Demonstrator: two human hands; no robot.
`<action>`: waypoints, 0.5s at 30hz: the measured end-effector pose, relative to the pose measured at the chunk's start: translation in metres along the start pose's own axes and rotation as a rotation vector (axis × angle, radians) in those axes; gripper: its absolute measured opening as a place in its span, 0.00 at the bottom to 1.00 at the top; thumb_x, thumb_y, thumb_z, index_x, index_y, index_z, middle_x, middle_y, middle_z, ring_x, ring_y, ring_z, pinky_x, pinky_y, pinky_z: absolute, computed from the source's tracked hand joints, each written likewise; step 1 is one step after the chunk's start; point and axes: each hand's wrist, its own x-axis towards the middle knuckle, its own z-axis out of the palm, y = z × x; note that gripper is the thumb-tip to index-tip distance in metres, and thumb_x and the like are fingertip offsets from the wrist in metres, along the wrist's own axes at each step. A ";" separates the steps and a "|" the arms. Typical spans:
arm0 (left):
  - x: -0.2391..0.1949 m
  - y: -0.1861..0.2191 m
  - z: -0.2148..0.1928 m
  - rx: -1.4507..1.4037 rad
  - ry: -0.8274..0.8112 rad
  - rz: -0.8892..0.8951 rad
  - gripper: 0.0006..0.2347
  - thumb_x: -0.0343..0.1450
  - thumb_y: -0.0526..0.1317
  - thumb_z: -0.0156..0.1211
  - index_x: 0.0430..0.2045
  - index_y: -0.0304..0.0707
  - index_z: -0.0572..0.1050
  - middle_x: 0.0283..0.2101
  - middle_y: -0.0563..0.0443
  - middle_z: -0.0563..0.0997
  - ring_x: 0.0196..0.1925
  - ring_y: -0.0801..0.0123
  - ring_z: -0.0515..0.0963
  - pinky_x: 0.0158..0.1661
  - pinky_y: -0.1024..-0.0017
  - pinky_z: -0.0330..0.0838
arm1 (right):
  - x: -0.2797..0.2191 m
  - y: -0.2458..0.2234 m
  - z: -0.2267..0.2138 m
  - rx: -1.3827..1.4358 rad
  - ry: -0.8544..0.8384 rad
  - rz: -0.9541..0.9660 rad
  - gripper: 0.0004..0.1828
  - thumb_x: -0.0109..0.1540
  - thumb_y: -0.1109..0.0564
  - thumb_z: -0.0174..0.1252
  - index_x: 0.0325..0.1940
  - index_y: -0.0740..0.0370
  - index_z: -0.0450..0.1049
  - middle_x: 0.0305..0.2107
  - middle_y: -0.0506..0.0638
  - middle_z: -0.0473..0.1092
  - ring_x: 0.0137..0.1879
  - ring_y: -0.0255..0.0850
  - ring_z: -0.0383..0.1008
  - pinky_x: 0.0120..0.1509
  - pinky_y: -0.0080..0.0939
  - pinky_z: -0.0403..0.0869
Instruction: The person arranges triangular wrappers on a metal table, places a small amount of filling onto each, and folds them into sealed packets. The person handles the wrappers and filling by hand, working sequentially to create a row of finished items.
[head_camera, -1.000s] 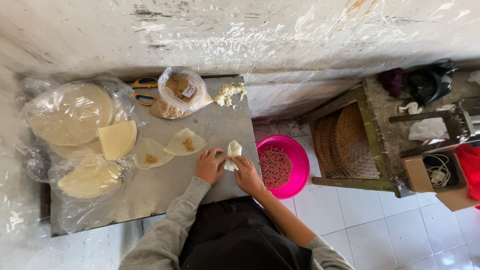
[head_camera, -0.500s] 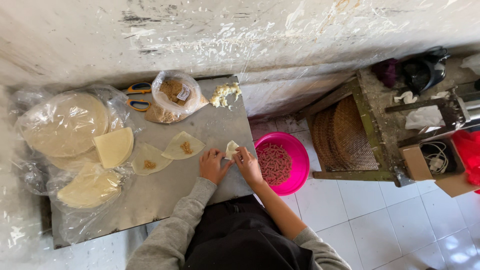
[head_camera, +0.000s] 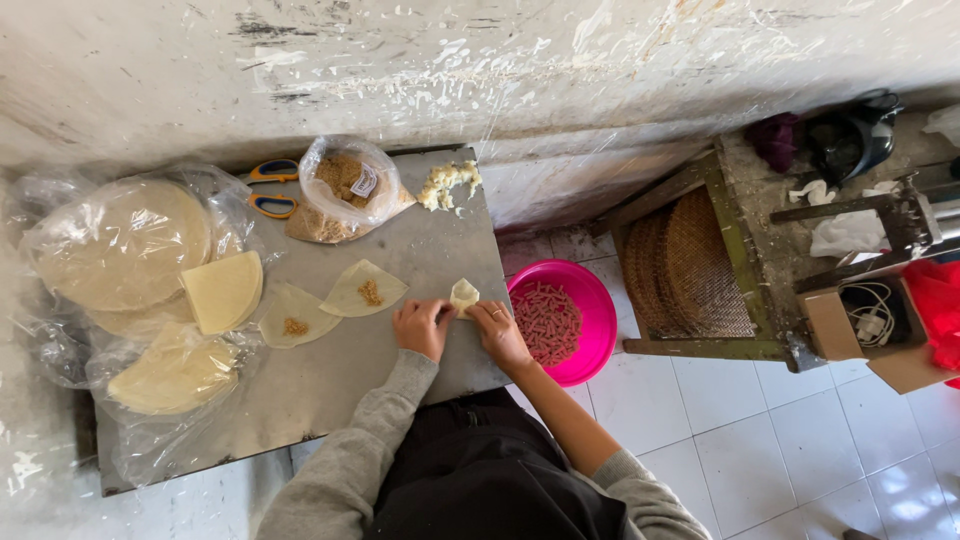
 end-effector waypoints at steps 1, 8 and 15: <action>0.000 -0.003 -0.002 0.031 0.014 0.080 0.06 0.64 0.45 0.72 0.29 0.51 0.84 0.33 0.67 0.82 0.41 0.67 0.75 0.44 0.62 0.62 | 0.000 -0.003 -0.001 0.016 0.013 0.005 0.15 0.58 0.68 0.59 0.49 0.65 0.76 0.44 0.55 0.73 0.51 0.53 0.73 0.56 0.49 0.73; 0.013 -0.002 -0.003 0.115 -0.002 0.067 0.08 0.61 0.50 0.74 0.25 0.54 0.85 0.37 0.61 0.80 0.47 0.62 0.74 0.48 0.58 0.61 | 0.001 0.003 0.022 0.077 0.117 0.376 0.06 0.58 0.62 0.69 0.38 0.63 0.82 0.32 0.53 0.73 0.43 0.49 0.71 0.49 0.47 0.72; 0.032 0.017 -0.007 0.143 -0.119 -0.224 0.09 0.55 0.49 0.78 0.18 0.52 0.84 0.36 0.59 0.82 0.49 0.58 0.74 0.48 0.52 0.57 | 0.009 0.014 0.024 0.163 0.163 0.505 0.16 0.52 0.61 0.71 0.40 0.65 0.75 0.34 0.53 0.72 0.43 0.50 0.71 0.49 0.46 0.71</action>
